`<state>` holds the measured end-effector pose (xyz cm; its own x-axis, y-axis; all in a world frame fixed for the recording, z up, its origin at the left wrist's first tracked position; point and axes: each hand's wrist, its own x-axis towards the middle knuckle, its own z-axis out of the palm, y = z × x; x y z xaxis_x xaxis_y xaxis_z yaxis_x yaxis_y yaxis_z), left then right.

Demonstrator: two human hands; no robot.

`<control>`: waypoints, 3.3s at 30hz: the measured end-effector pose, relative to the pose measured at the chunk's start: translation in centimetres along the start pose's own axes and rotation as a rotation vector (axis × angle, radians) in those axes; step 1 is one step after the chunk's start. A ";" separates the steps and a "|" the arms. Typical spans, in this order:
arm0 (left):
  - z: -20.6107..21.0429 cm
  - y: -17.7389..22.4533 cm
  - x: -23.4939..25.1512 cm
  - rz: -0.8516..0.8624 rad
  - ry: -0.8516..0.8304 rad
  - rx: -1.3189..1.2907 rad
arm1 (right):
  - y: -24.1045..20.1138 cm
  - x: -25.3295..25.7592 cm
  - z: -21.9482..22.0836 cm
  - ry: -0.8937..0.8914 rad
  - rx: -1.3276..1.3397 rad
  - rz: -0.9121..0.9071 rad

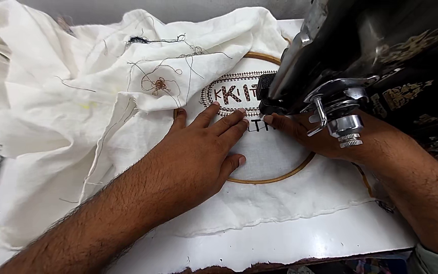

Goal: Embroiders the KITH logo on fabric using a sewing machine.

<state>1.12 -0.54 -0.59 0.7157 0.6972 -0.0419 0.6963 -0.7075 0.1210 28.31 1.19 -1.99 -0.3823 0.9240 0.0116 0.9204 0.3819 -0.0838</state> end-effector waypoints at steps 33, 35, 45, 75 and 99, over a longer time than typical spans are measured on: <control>-0.4 -2.1 1.1 0.032 0.127 -0.033 | 1.0 0.5 0.9 0.051 -0.025 -0.061; -0.7 -2.4 1.0 0.022 0.121 -0.010 | 0.7 0.4 0.4 0.033 -0.001 -0.049; -0.5 -2.2 0.3 -0.025 0.027 0.011 | 0.6 0.5 0.4 0.040 0.037 -0.031; 0.2 -0.4 0.2 -0.016 0.047 0.002 | -1.0 -0.2 -1.6 -0.149 -0.027 0.149; 0.4 -0.9 0.8 -0.034 0.061 -0.024 | 0.2 0.1 -0.4 -0.021 0.004 0.054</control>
<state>1.11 0.63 -1.15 0.6866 0.7269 0.0136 0.7180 -0.6810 0.1440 28.50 1.41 -1.61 -0.3339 0.9425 -0.0143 0.9394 0.3314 -0.0877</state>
